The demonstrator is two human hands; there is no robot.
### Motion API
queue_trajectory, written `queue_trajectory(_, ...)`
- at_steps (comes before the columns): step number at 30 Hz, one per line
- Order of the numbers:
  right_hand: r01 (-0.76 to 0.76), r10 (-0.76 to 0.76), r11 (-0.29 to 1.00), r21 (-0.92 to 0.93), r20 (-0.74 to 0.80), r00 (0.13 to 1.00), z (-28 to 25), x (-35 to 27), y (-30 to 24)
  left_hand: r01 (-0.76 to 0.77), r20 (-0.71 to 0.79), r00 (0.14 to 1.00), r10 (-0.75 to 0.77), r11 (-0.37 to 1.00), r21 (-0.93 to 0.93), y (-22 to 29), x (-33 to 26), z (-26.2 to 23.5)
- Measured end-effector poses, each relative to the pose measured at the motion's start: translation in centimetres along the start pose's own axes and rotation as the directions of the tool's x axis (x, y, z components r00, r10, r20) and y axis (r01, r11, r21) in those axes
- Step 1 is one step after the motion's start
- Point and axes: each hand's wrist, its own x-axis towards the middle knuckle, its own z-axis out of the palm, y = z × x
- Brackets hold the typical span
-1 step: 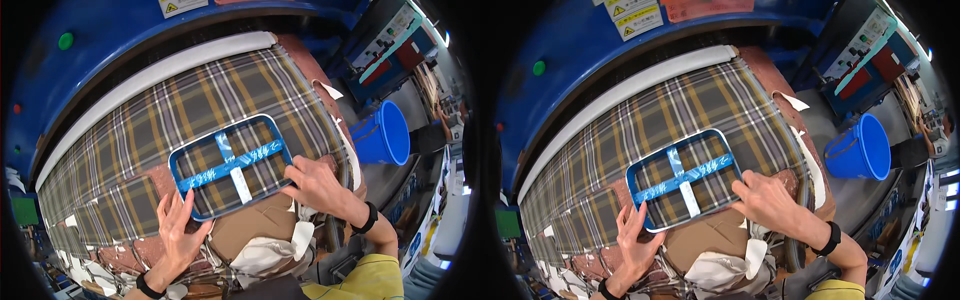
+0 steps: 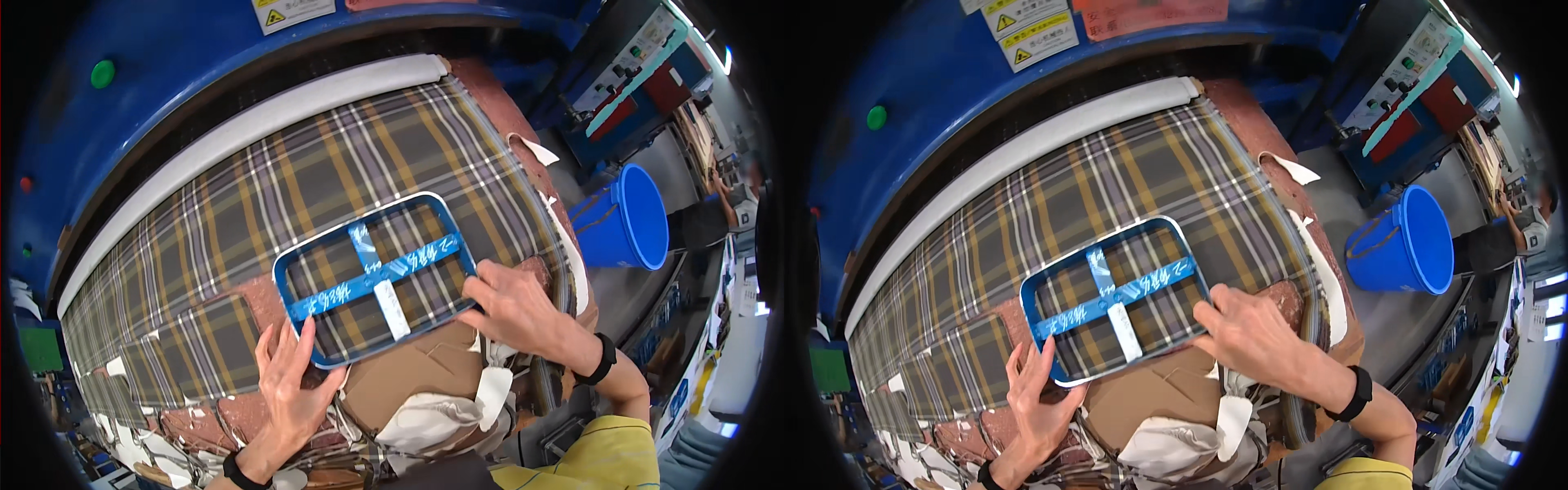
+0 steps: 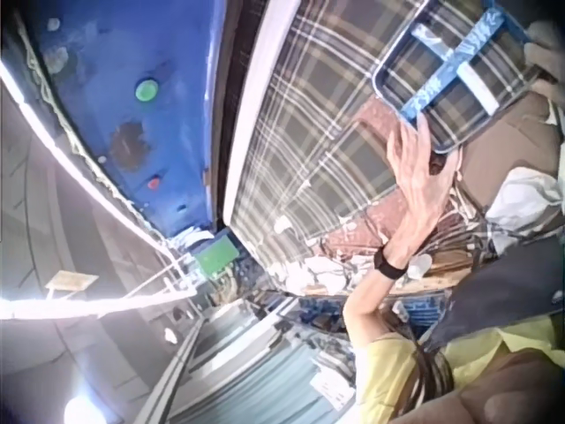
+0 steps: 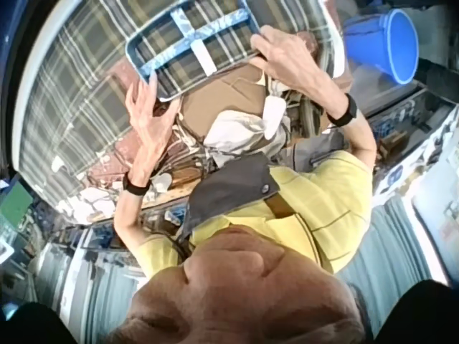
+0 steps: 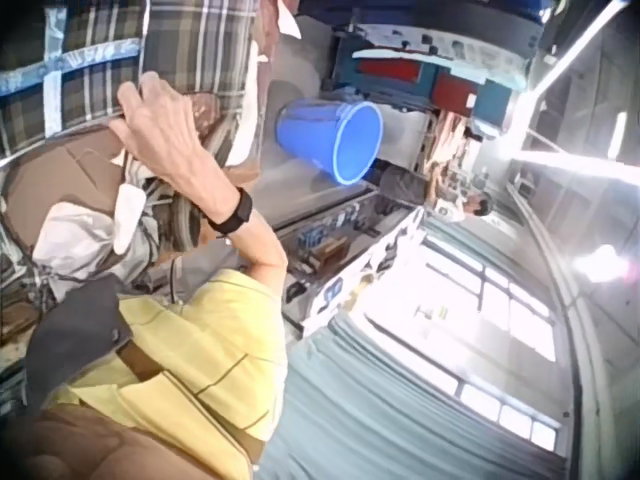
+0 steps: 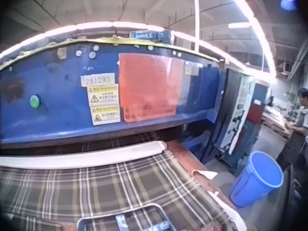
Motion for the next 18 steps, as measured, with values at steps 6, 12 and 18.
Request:
queue_trajectory(6, 0.013, -0.013, 1.000, 0.006, 0.003, 1.000, 0.0, -0.1, 0.1, 0.005, 0.028, 1.000, -0.005, 1.000, -0.003, -0.1, 0.0, -0.1)
queue_trajectory(12, -0.005, 0.005, 1.000, -0.004, 0.029, 1.000, 0.0, -0.1, 0.0, 0.031, 0.140, 0.990, -0.027, 0.999, -0.028, -0.5, -0.1, -0.7)
queue_trajectory(18, -0.036, 0.035, 0.999, 0.005, 0.047, 0.998, -0.2, 0.0, 0.0, 0.076, 0.145, 0.987, -0.067, 0.996, -0.056, -0.4, 0.1, -1.1)
